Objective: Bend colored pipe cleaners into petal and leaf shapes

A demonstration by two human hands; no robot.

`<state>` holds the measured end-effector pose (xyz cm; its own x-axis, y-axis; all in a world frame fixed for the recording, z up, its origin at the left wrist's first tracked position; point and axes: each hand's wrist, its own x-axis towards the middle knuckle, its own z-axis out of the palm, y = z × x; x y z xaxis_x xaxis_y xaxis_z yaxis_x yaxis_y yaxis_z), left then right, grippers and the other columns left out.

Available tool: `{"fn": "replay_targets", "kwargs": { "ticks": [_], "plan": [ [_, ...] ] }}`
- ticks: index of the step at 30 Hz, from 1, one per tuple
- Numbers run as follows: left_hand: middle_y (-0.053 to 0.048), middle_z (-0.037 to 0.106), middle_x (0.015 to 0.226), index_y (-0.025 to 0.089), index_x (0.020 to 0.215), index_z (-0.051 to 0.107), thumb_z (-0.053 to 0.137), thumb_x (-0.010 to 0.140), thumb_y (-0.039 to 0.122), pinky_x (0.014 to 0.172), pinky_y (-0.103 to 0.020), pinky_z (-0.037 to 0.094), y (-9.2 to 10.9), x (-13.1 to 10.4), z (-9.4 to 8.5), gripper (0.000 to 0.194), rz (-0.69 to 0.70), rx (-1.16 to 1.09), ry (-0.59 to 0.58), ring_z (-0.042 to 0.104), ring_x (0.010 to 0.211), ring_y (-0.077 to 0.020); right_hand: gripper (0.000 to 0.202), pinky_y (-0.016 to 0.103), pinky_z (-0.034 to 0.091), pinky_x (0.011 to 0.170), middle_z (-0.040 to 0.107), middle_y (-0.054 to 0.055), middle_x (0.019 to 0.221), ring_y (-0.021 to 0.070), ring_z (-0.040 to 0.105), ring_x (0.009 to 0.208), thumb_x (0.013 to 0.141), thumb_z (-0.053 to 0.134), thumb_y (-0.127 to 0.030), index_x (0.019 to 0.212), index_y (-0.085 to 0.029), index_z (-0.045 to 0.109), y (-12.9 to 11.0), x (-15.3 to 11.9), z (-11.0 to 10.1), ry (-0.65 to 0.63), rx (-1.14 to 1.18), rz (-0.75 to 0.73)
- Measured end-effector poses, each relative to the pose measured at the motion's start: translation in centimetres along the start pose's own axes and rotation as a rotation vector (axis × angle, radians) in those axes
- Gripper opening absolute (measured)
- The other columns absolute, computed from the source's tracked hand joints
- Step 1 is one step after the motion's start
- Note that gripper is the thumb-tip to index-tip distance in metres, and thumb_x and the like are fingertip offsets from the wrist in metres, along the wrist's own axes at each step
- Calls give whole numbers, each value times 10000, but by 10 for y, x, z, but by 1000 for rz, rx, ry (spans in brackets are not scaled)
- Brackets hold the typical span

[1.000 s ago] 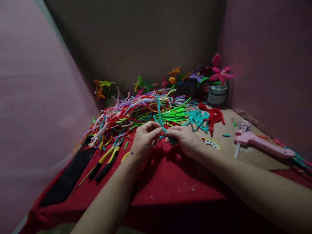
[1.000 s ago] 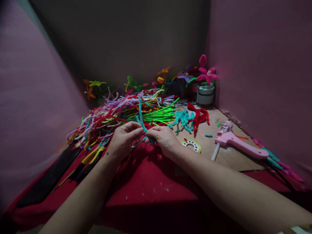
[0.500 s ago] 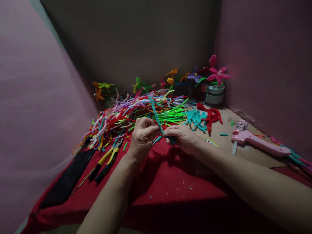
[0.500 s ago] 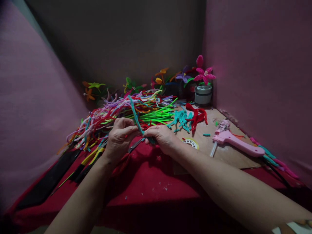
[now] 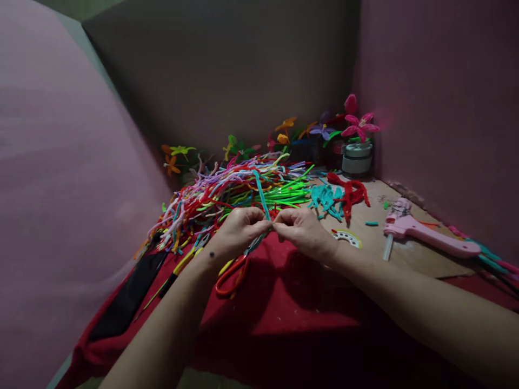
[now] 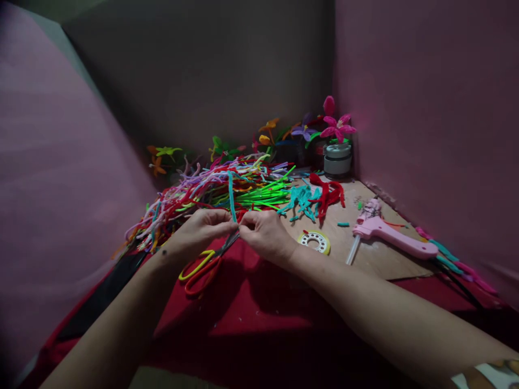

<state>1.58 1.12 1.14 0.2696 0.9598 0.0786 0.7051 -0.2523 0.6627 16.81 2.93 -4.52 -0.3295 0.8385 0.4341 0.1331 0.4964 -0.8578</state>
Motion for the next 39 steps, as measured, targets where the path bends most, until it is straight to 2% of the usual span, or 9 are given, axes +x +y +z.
{"fn": "replay_targets", "kwargs": {
  "ticks": [6, 10, 13, 17, 20, 23, 33, 36, 39],
  "plan": [
    [38, 431, 448, 119, 525, 521, 620, 581, 210, 430, -215, 251, -5, -2, 8, 145, -357, -759, -77, 342, 400, -54, 165, 241, 350, 567, 552, 36, 570, 118, 472, 563, 732, 465, -127, 587, -151, 539, -3, -7, 4, 164, -471, -442],
    [29, 441, 482, 116, 516, 497, 598, 587, 160, 447, -203, 303, 5, -10, 15, 132, -321, -1059, -69, 357, 422, -44, 175, 266, 371, 610, 566, 46, 574, 140, 473, 589, 756, 457, -133, 612, -159, 552, 0, -6, 2, 236, -604, -665],
    [5, 512, 551, 120, 624, 552, 605, 681, 228, 490, -222, 363, 14, -20, 13, 133, -195, -717, 141, 452, 488, -79, 146, 250, 383, 610, 577, 42, 609, 127, 493, 598, 765, 475, -128, 660, -150, 573, -3, -5, -1, 254, -432, -613],
    [-37, 604, 793, 163, 819, 619, 567, 765, 208, 681, -265, 432, 16, -32, 0, 87, 280, 50, 443, 553, 732, -133, 127, 217, 382, 568, 563, 16, 612, 95, 497, 573, 766, 489, -113, 683, -134, 583, -14, -4, -5, 154, -127, -399],
    [-60, 601, 904, 194, 864, 641, 558, 779, 183, 745, -293, 427, 13, -32, -8, 119, 579, 465, 442, 529, 863, -163, 140, 208, 376, 551, 545, -10, 588, 80, 482, 549, 774, 481, -125, 674, -139, 578, -21, -5, -7, 24, 1, -295],
    [-51, 605, 867, 190, 816, 635, 556, 781, 183, 733, -282, 423, 11, -29, -10, 87, 656, 532, 374, 515, 841, -156, 150, 210, 374, 549, 533, -16, 570, 78, 476, 543, 772, 476, -128, 651, -143, 564, -24, -7, -7, -18, 29, -265],
    [31, 453, 533, 135, 595, 548, 649, 631, 263, 527, -219, 317, 19, -22, -15, 167, -161, -457, -102, 386, 508, -77, 195, 273, 375, 586, 527, 40, 577, 135, 442, 595, 773, 425, -99, 615, -163, 519, -23, -14, -2, 183, -457, -731],
    [18, 469, 567, 123, 609, 554, 658, 597, 243, 560, -224, 331, 17, -19, -12, 160, -169, -611, -114, 407, 540, -82, 211, 284, 375, 603, 530, 48, 579, 141, 443, 607, 790, 427, -110, 613, -155, 531, -19, -14, -1, 197, -491, -742],
    [35, 452, 591, 133, 621, 555, 639, 653, 256, 570, -211, 311, 20, -21, -10, 152, -54, -383, 32, 388, 571, -77, 180, 273, 383, 607, 549, 46, 613, 132, 471, 620, 789, 449, -139, 654, -143, 567, -18, -10, -1, 144, -296, -584]
  ]
}}
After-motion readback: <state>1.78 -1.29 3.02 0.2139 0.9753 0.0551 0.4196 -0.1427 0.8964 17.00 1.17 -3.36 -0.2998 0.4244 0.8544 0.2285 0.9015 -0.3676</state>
